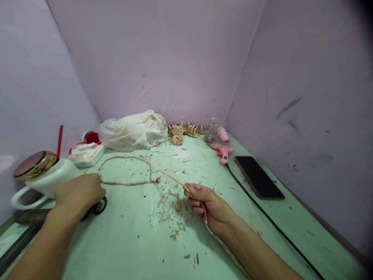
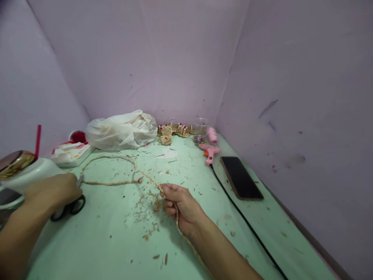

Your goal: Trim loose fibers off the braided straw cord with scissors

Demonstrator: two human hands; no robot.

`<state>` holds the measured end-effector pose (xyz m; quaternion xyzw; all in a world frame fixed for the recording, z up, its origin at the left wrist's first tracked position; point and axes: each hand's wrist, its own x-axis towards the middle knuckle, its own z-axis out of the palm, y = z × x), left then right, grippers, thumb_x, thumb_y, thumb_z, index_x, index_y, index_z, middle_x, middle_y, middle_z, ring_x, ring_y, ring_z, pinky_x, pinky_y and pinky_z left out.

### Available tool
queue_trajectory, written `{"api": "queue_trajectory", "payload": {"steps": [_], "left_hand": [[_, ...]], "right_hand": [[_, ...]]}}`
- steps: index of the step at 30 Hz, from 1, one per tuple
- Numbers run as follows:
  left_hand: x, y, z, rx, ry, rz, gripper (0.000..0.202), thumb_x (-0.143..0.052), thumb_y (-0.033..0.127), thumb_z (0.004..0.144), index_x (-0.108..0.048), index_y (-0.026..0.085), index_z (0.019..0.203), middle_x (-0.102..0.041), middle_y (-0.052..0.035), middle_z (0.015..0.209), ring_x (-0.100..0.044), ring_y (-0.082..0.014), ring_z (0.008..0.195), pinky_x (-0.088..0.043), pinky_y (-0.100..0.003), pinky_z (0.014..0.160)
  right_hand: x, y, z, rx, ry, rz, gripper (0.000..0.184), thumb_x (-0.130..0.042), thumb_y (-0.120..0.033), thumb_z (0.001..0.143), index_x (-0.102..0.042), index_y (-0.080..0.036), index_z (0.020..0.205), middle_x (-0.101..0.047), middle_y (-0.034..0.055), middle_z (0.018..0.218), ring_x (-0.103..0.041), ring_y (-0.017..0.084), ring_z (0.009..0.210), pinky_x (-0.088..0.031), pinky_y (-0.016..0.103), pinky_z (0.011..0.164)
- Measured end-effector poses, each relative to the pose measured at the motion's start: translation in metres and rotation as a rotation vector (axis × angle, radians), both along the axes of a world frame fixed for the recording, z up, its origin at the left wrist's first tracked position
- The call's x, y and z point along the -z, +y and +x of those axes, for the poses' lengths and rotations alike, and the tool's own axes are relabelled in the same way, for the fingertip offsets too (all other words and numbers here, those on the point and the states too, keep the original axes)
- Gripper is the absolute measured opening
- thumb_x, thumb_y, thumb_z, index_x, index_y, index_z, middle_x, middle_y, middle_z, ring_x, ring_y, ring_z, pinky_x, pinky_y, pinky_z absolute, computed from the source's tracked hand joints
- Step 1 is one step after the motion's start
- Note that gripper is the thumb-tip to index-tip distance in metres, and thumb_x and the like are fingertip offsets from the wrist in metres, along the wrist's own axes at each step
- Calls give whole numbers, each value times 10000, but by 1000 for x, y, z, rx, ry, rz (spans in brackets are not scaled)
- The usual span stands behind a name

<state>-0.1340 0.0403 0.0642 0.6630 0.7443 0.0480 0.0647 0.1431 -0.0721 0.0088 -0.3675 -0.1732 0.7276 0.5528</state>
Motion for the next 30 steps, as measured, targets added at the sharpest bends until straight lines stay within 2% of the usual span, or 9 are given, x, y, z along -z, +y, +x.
{"api": "queue_trajectory", "payload": {"steps": [4,6,8,9,12,16,19,25,30], "left_hand": [[3,-17,36,64,-14,-13,307,-493,438,647,-594,166,546,-595,-97,630,-540,-281,655,-372,-345,558],[14,-33,67,229,-419,-151,350,-534,495,634,-604,161,555,-559,-48,532,-492,-170,511,-343,-254,494],[28,-50,97,356,-958,-404,351,-541,496,656,-622,155,675,-593,-38,626,-451,-102,450,-296,-201,415],[35,-56,110,336,-1141,-504,362,-553,501,649,-622,151,711,-575,-29,594,-427,-88,416,-255,-187,369],[50,-63,132,216,-1426,-478,284,-625,409,628,-576,131,647,-452,36,418,-353,-46,362,-192,-149,337],[50,-53,131,161,-1488,-369,244,-640,335,623,-524,128,567,-445,46,362,-328,-27,310,-182,-140,316],[45,-50,130,131,-1485,-360,227,-642,301,600,-507,132,530,-482,25,360,-385,-50,294,-185,-149,295],[50,-55,151,-8,-1502,-283,247,-572,265,624,-408,171,465,-396,61,281,-254,-35,210,-140,-166,256],[52,-43,148,2,-1550,-225,253,-588,298,613,-429,162,470,-420,56,308,-269,-30,230,-147,-161,264]], "right_hand": [[1,-1,-4,39,-34,9,187,-715,-172,573,-575,-119,684,-428,-48,565,-308,5,412,-154,120,331],[1,-2,-8,25,-76,0,195,-721,-194,570,-575,-120,676,-418,-52,546,-314,10,416,-159,121,335],[2,-4,-13,-12,-131,8,196,-717,-227,585,-585,-114,675,-423,-47,536,-322,16,423,-175,121,341],[2,-4,-15,-30,-158,18,194,-711,-243,595,-589,-110,667,-439,-40,541,-328,18,425,-188,122,343],[4,-5,-18,-89,-208,36,212,-670,-301,640,-611,-98,661,-526,5,597,-373,27,431,-249,133,352],[6,-5,-18,-179,-264,28,316,-601,-393,682,-638,-88,755,-601,51,639,-441,53,408,-320,167,353],[9,-6,-20,-201,-401,118,302,-605,-385,677,-638,-101,775,-588,14,570,-430,51,352,-319,173,333],[17,-10,-27,-38,-779,368,279,-551,-345,736,-607,-128,570,-485,-43,415,-353,29,329,-265,158,338],[11,-7,-23,-130,-434,95,374,-535,-475,713,-613,-117,784,-554,-13,465,-420,71,286,-307,180,287]]}}
